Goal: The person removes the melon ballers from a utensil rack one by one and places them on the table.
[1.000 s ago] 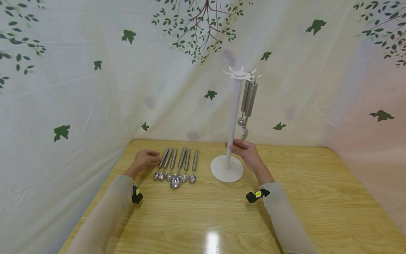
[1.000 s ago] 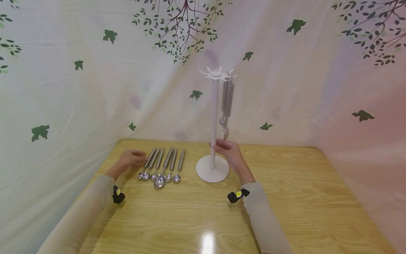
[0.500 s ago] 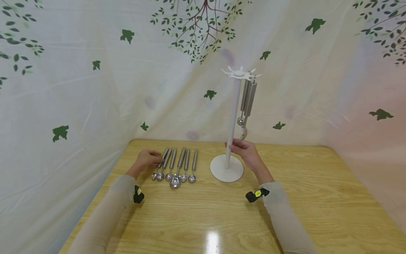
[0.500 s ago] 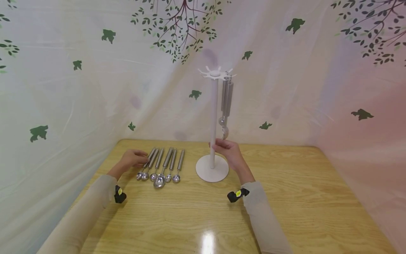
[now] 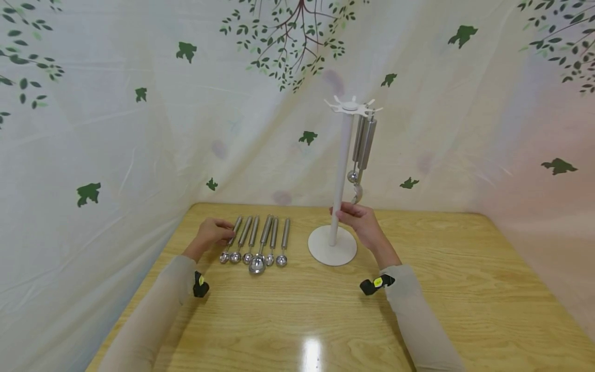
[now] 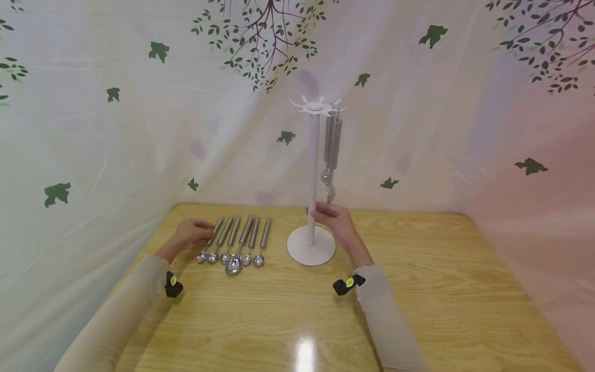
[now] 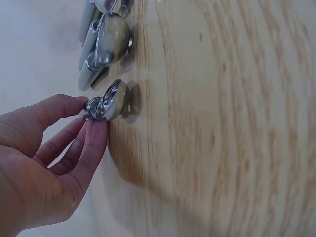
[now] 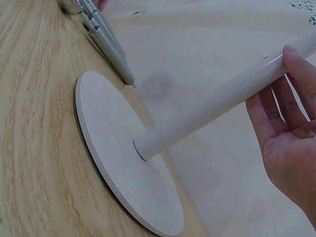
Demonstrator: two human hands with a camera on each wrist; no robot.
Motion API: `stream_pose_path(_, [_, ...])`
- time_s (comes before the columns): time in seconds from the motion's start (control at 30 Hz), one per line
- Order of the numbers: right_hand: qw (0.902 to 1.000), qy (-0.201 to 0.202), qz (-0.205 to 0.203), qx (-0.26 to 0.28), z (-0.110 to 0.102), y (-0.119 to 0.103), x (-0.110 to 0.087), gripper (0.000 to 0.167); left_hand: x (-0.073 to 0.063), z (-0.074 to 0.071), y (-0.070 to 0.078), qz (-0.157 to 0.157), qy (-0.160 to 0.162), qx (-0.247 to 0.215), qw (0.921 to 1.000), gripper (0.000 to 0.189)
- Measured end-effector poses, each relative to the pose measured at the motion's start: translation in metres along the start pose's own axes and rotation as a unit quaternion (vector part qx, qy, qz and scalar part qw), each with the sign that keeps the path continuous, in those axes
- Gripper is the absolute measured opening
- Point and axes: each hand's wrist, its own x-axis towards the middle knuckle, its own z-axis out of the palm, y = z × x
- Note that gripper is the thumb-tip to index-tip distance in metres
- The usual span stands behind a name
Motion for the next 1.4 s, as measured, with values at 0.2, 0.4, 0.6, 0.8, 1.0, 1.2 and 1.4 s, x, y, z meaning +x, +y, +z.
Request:
stream_pose_path(0.2, [1.0, 0.002, 0.008, 0.003, -0.0006, 0.0011, 0.0006, 0.027, -0.0029, -0.0031, -0.0024, -0.01, 0.01, -0.006, 0.9999, 0.038])
stream_pose_path(0.4, [0.9999, -0.001, 0.001, 0.013, -0.0006, 0.0007, -0.0002, 0.03, -0.0018, -0.0038, -0.0039, -0.011, 0.005, -0.026, 0.9996, 0.039])
stream_pose_path(0.6, [1.0, 0.0, 0.0, 0.008, 0.0004, -0.0015, -0.0002, 0.031, -0.0008, -0.0034, -0.0047, -0.011, 0.001, -0.036, 0.9993, 0.041])
stream_pose_path(0.8, [0.9999, -0.011, 0.01, -0.005, 0.0015, -0.0034, -0.0002, 0.032, -0.0013, -0.0025, -0.0036, -0.015, -0.001, -0.035, 0.9993, 0.042])
stream_pose_path(1.0, [0.9999, -0.015, 0.002, 0.001, 0.0021, -0.0025, -0.0015, 0.027, -0.0004, -0.0015, -0.005, -0.022, -0.003, -0.028, 0.9994, 0.043])
stream_pose_path(1.2, [0.9993, -0.006, -0.02, 0.029, 0.0036, -0.0005, -0.002, 0.022, 0.0014, -0.0008, -0.0073, -0.026, -0.004, -0.031, 0.9992, 0.043])
stream_pose_path(1.4, [0.9976, 0.003, -0.052, 0.047, 0.0056, 0.003, 0.0011, 0.028, 0.0017, -0.0019, -0.0069, -0.028, -0.005, -0.032, 0.9991, 0.042])
